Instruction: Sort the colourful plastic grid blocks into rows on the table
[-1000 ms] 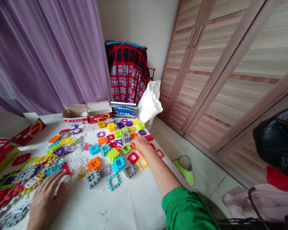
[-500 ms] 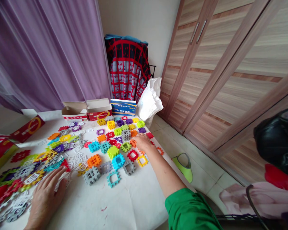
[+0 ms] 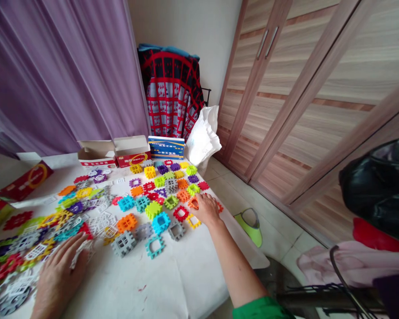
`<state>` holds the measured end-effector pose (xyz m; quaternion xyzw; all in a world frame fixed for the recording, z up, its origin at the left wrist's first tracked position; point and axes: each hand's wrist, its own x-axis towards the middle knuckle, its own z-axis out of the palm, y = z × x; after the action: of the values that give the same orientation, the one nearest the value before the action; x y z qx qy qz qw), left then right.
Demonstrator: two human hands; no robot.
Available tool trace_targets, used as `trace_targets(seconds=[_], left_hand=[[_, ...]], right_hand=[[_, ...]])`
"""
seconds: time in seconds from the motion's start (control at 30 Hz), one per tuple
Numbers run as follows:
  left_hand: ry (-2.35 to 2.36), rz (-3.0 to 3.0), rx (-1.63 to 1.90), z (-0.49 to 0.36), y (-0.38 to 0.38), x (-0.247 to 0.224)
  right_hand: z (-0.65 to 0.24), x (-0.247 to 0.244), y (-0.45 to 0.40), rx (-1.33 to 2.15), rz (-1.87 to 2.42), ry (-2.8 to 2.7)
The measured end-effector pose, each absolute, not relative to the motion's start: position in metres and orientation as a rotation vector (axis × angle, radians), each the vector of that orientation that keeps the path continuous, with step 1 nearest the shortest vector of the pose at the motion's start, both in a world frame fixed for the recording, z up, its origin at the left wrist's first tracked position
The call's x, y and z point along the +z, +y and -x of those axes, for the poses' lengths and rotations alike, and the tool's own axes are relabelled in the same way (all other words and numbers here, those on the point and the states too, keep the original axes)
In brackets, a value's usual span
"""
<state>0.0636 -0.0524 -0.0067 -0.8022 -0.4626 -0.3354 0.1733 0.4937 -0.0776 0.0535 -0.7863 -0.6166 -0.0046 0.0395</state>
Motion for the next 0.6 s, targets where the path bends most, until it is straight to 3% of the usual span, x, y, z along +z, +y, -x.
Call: trace_targets(seconds=[0.6], left_hand=[[-1.449, 2.303, -1.023, -0.055, -0.05, -0.024]], right_hand=[[-0.466, 0.059, -0.063, 0.04, 2.696, -1.693]])
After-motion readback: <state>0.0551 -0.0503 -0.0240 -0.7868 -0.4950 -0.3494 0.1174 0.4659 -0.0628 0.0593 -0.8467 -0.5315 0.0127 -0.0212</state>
